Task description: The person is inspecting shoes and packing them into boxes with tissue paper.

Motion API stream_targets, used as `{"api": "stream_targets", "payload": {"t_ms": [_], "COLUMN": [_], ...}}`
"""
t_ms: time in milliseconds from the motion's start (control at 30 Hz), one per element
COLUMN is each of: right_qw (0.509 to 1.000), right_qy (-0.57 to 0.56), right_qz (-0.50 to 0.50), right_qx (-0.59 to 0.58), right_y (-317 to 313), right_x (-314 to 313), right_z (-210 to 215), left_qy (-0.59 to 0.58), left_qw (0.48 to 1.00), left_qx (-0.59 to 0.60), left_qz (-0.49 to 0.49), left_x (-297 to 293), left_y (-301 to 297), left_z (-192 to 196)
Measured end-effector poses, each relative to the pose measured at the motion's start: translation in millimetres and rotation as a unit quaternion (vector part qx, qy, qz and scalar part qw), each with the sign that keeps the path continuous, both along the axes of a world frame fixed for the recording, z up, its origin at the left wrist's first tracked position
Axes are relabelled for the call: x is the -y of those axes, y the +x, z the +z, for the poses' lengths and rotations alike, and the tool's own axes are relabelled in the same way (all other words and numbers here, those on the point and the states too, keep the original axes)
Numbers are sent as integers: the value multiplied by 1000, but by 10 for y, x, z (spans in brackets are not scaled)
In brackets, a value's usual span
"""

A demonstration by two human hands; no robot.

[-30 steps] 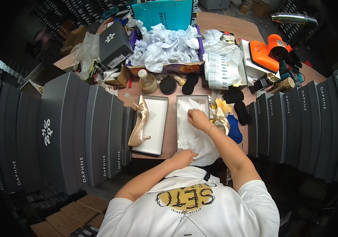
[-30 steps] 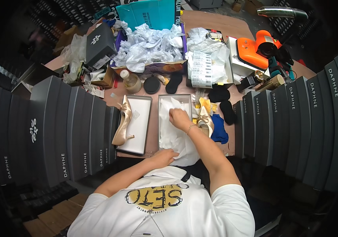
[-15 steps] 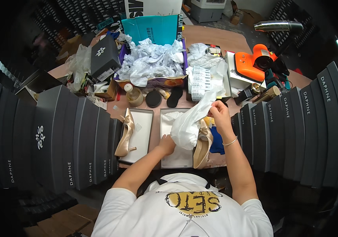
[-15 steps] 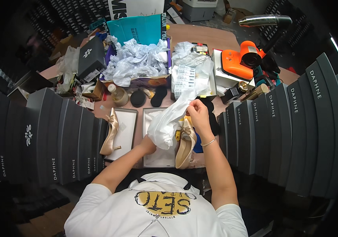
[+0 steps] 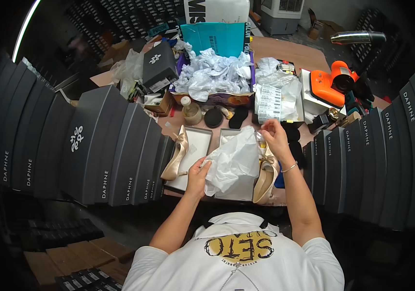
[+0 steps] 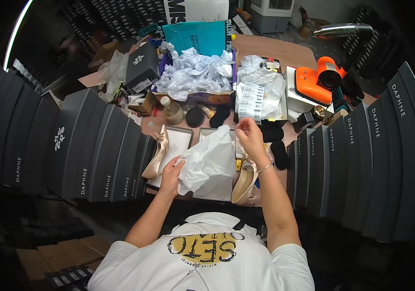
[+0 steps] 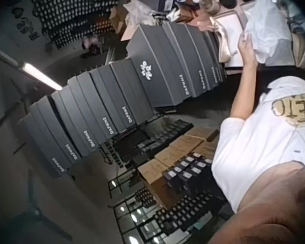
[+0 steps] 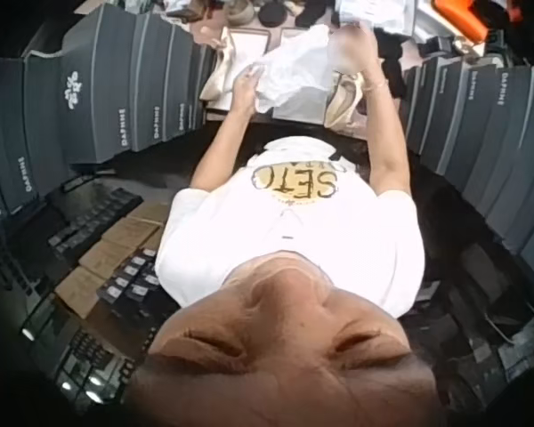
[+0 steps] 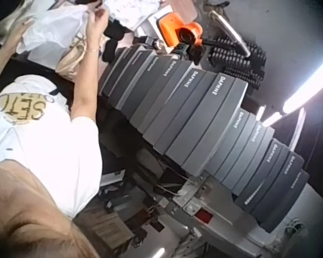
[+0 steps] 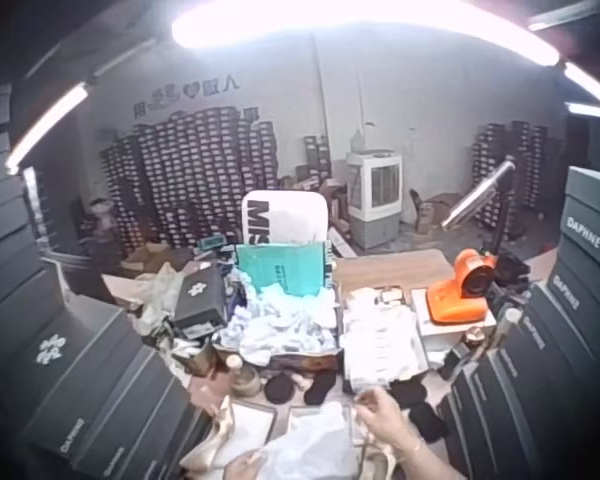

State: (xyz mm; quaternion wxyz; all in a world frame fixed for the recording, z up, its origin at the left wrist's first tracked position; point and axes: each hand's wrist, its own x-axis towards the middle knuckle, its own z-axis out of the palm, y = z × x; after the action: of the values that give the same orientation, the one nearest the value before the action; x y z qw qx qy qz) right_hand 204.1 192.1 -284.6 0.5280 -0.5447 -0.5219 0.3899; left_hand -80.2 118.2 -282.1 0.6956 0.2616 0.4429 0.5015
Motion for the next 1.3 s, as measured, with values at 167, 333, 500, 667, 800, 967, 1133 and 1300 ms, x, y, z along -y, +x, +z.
{"api": "stream_targets", "payload": {"t_ms": [167,333,500,667,800,967,1133,1300], "right_qw": [978,989,992,986,983,837,860,993], "right_qy": [-35,-61,-102,-120,-88,-252,-184,-65], "right_qz": [176,61,44,118,-24,5,-20,-69], "right_qx": [108,124,54,11,162,485,475,66], "right_y": [-810,-1520,-1647,-1823,-1255,-701,-561,-75], "right_x": [829,1089,1235,1436,1668,2235,2078,2429], "right_z": [947,204,232,328,202,-270,-913,-329], "left_qy": [44,38,367,327,322,-34,67,188], "left_qw": [997,998,767,830,844,994,997,961], "left_qx": [28,41,-519,-400,-383,53,-12,-201], "left_qz": [64,29,-89,-210,-191,-93,-45,-25], "left_x": [140,280,492,396,407,470,390,319], "left_y": [-205,-514,-981,-1088,-1245,-1168,-803,-369], "left_z": [-163,8,92,-68,-232,-53,160,150]}}
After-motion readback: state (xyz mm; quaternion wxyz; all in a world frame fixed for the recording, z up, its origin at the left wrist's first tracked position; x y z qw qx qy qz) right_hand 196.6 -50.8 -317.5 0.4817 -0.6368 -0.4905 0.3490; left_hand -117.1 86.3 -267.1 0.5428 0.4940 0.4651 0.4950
